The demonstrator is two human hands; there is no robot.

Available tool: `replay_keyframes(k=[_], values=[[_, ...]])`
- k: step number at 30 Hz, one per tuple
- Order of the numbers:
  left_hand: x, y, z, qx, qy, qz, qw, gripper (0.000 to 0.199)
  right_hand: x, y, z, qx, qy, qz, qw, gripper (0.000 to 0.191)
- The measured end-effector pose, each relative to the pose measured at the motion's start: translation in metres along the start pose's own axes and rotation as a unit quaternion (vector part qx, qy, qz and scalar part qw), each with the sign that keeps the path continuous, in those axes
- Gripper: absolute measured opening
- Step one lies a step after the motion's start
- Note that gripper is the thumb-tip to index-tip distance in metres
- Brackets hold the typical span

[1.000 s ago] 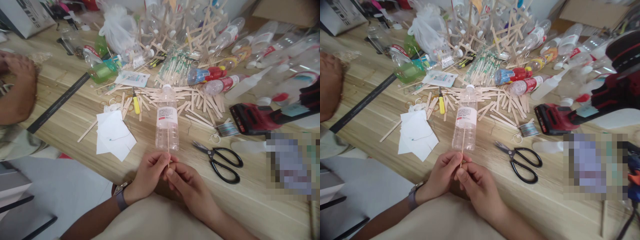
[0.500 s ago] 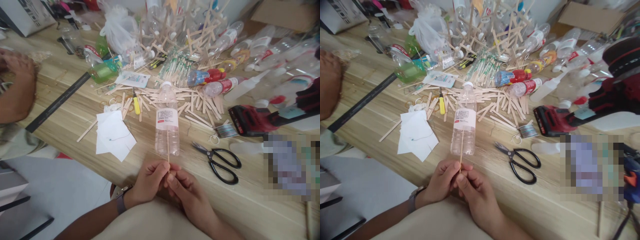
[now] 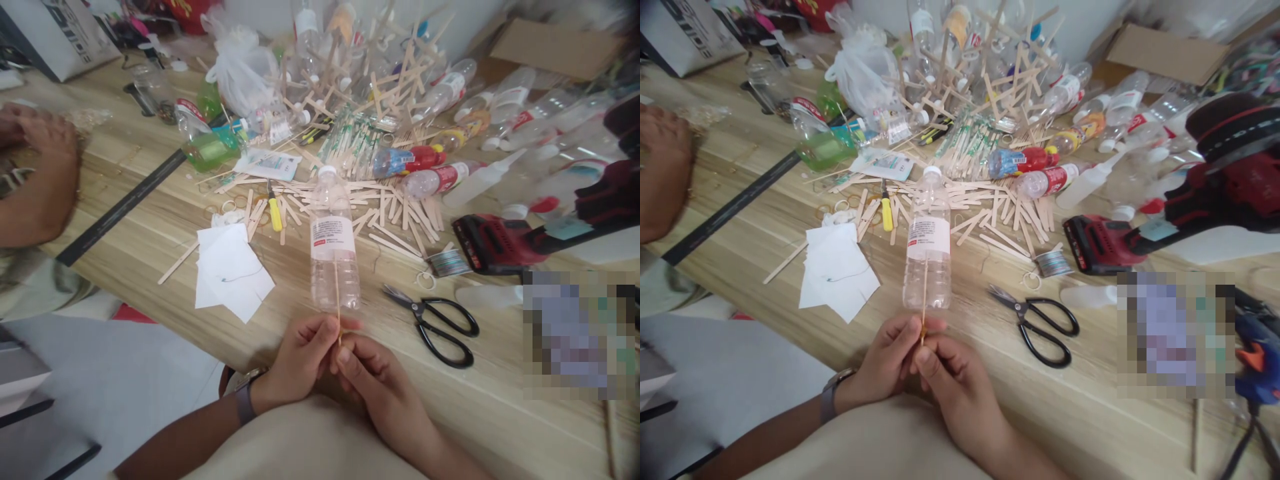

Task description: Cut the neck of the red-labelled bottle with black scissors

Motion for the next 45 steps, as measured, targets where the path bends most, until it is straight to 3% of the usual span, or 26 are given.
replay_keyframes(k=[4, 10, 17, 19, 21, 23, 25, 27, 29, 31, 36, 38, 40, 42, 45], values=[[-0.007, 0.001, 0.003, -0.003, 0.044, -0.029, 0.999, 0.047, -0.002, 0.004, 0.004, 0.009, -0.029, 0.005, 1.000, 0.049], [-0.009, 0.003, 0.005, 0.009, 0.036, -0.028, 0.999, 0.049, -0.003, 0.006, 0.012, -0.003, -0.044, 0.006, 0.999, 0.050], [0.008, 0.002, 0.013, 0.008, -0.115, -0.056, 0.992, 0.062, 0.010, 0.003, 0.001, 0.068, 0.044, 0.044, 0.996, 0.052], [0.021, -0.001, 0.021, 0.014, -0.171, 0.019, 0.985, 0.056, 0.014, 0.004, 0.001, 0.077, 0.047, 0.043, 0.995, 0.054], [0.033, -0.007, 0.036, -0.036, -0.200, 0.135, 0.970, 0.047, 0.017, 0.003, 0.004, 0.075, 0.048, 0.033, 0.995, 0.054], [0.036, -0.021, 0.054, -0.107, -0.189, 0.184, 0.959, 0.039, 0.017, 0.002, 0.009, 0.064, 0.040, 0.015, 0.997, 0.053], [0.030, -0.041, 0.069, -0.132, -0.147, 0.138, 0.970, 0.046, 0.015, -0.001, 0.013, 0.046, 0.022, -0.010, 0.999, 0.053], [0.021, -0.064, 0.076, -0.088, -0.053, 0.072, 0.992, 0.050, 0.012, -0.004, 0.014, 0.027, 0.011, -0.035, 0.999, 0.055], [0.012, -0.083, 0.076, -0.016, 0.040, -0.001, 0.999, 0.042, 0.009, -0.009, 0.014, 0.014, 0.016, -0.051, 0.998, 0.058], [0.011, -0.097, 0.072, 0.027, 0.100, -0.013, 0.995, 0.034, 0.006, -0.013, 0.013, 0.008, 0.033, -0.066, 0.997, 0.060], [0.024, -0.111, 0.061, 0.053, 0.117, -0.011, 0.992, 0.035, -0.001, -0.024, 0.013, -0.020, 0.077, -0.128, 0.989, 0.067], [0.029, -0.111, 0.061, 0.059, 0.118, -0.007, 0.991, 0.036, 0.007, -0.028, 0.006, 0.000, 0.142, -0.089, 0.986, 0.065], [0.032, -0.110, 0.062, 0.066, 0.116, -0.007, 0.991, 0.035, 0.025, -0.031, -0.008, 0.061, 0.226, 0.049, 0.971, 0.061], [0.033, -0.109, 0.064, 0.074, 0.112, -0.021, 0.991, 0.037, 0.047, -0.032, -0.024, 0.132, 0.252, 0.214, 0.935, 0.053], [0.034, -0.108, 0.063, 0.102, 0.107, -0.062, 0.987, 0.046, 0.065, -0.035, -0.039, 0.227, 0.235, 0.320, 0.889, 0.039]])
Point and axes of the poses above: each hand's wrist, its own y-axis away from the middle knuckle, its own x-axis out of the back of the hand, z = x × y, the point moved 3 cm from there along -y, towards the middle knuckle, and after that the axes turned 11 degrees about -x, right-handed, at the moved point
